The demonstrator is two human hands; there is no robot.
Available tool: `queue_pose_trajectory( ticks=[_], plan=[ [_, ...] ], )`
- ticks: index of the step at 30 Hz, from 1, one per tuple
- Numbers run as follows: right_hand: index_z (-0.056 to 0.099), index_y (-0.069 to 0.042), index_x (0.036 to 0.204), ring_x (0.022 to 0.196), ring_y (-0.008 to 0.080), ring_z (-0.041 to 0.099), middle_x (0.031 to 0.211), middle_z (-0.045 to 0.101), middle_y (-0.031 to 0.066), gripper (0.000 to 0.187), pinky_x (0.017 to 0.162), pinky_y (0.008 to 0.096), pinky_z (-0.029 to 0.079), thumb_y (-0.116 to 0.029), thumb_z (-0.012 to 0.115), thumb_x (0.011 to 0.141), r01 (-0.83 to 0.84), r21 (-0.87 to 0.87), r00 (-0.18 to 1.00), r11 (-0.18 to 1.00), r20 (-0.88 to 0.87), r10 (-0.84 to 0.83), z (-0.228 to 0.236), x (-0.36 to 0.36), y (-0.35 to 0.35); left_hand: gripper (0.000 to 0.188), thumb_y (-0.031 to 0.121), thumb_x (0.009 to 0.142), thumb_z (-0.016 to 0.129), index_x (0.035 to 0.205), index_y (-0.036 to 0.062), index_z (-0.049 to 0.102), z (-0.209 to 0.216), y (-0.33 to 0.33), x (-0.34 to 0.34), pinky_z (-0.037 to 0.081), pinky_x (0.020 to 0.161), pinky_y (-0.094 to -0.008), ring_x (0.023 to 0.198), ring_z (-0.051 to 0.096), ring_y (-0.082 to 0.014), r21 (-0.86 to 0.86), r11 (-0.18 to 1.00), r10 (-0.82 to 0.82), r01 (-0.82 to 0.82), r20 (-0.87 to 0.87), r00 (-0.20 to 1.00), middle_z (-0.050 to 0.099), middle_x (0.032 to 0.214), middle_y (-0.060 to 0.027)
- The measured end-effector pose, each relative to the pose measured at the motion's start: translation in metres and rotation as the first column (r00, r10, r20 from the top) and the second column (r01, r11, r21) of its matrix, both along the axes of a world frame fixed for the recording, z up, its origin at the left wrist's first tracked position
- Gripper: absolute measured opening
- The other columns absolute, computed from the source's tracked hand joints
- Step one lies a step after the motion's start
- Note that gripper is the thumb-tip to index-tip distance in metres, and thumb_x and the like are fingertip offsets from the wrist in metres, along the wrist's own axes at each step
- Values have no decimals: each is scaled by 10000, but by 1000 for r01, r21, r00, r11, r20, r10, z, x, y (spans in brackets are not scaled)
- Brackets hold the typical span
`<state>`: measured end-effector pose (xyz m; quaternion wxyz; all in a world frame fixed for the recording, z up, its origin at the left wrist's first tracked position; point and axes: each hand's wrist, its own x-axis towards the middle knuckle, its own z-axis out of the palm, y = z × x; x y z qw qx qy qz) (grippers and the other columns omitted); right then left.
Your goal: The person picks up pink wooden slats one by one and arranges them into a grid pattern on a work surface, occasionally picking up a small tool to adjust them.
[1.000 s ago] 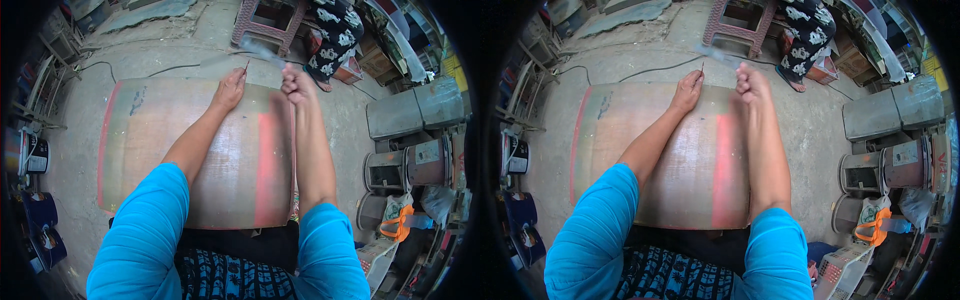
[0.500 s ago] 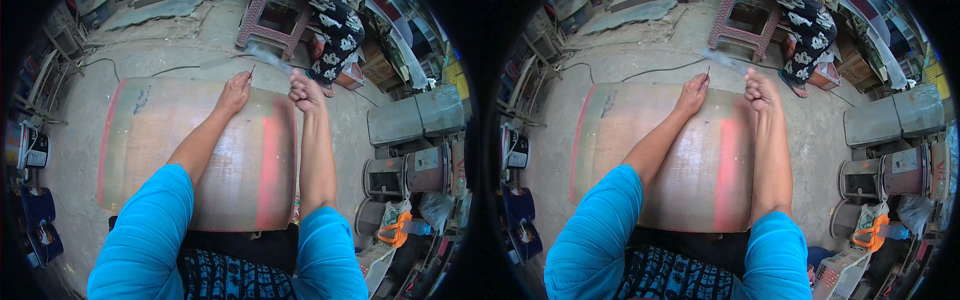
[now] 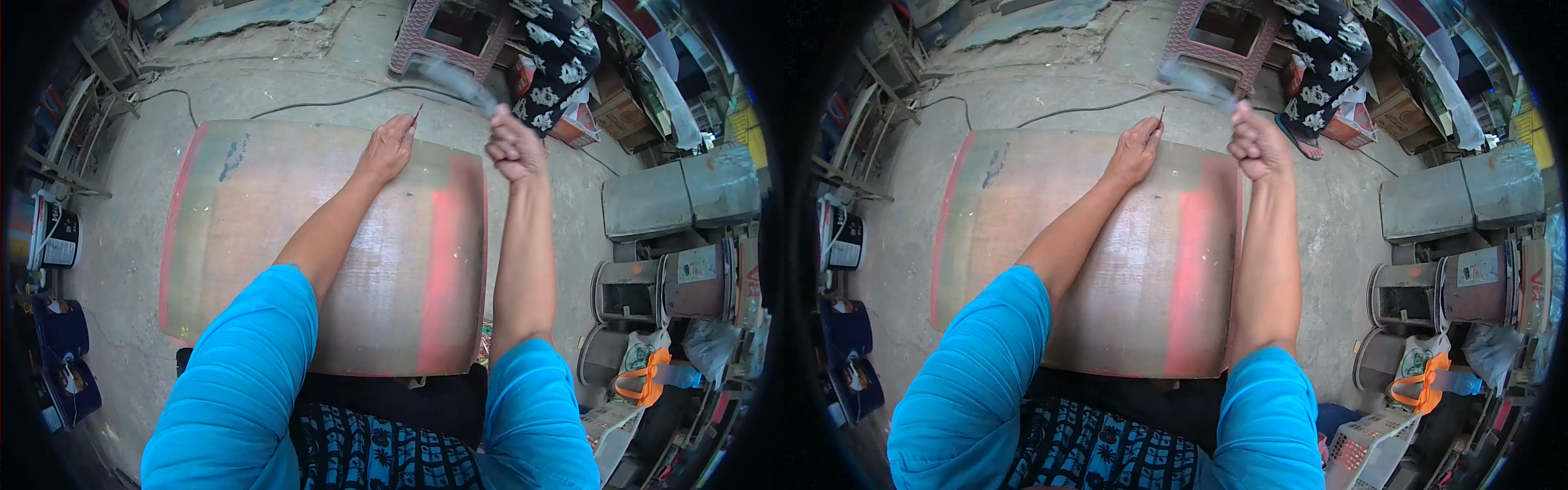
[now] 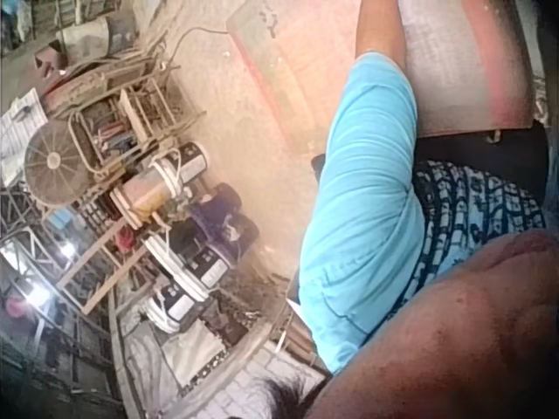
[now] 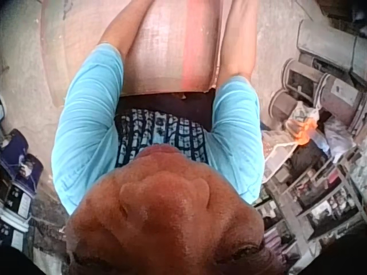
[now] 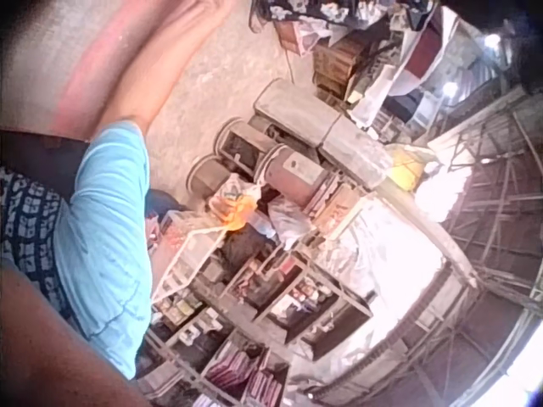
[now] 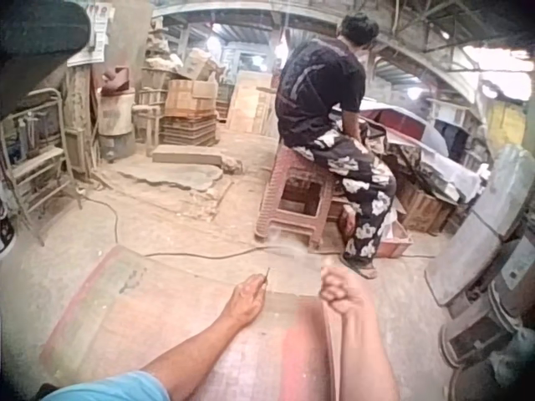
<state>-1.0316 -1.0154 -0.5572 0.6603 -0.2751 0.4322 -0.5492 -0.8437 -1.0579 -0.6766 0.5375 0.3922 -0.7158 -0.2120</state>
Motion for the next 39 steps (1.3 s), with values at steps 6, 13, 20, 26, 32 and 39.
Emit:
queue_pose_trajectory(
  ticks=[6, 13, 20, 26, 32, 39],
  plan=[
    [498, -90, 732, 304, 17, 221, 440, 304, -98, 168, 355, 193, 188, -208, 580, 817, -40, 118, 999, 992, -27, 43, -24, -2, -1, 139, 95, 831, 444, 867, -30, 492, 7, 3, 4, 404, 693, -409, 809, 515, -387, 36, 999, -21, 21, 12, 1000, 533, 850, -207],
    [482, -67, 734, 330, 29, 233, 451, 322, -72, 213, 346, 214, 187, -234, 518, 861, 37, 64, 988, 997, -155, -27, -29, -9, 14, 164, 101, 817, 449, 907, -19, 514, 3, 6, 0, 410, 743, -415, 868, 517, -379, 30, 999, -46, 46, 28, 999, 541, 907, -212],
    [525, -42, 727, 383, 18, 306, 517, 384, -56, 197, 338, 169, 237, -184, 513, 861, 309, 180, 950, 934, -100, -295, -12, -36, 212, 356, 223, 787, 460, 1026, -37, 513, -9, 2, 4, 421, 789, -383, 914, 539, -330, 238, 964, 113, -119, 37, 993, 567, 1008, -198],
    [566, -5, 766, 387, 56, 367, 535, 456, -9, 205, 335, 198, 275, -164, 490, 870, 411, 324, 911, 852, -165, -377, -61, -13, 363, 391, 137, 773, 496, 1124, -26, 444, -34, 32, 35, 413, 796, -360, 929, 530, -280, 173, 973, 155, -153, -1, 988, 522, 1043, -190],
    [594, 21, 721, 414, 120, 503, 537, 541, 73, 218, 342, 259, 391, -156, 520, 824, 312, 235, 917, 921, -326, -228, -97, 21, 344, 438, 136, 785, 484, 1165, -65, 400, -9, 160, 62, 349, 907, -384, 1044, 463, -324, 147, 989, -10, -33, 279, 960, 448, 1161, -222],
    [611, 6, 858, 671, 263, 617, 740, 627, 155, 254, 625, 388, 488, -227, 556, 772, 418, -240, 164, 876, -929, -333, -47, -7, 395, 500, 68, 730, 506, 1202, -39, 381, -17, 230, 163, 331, 945, -378, 1100, 431, -323, 324, 946, -124, 26, 284, 951, 438, 1182, -201]
  ],
)
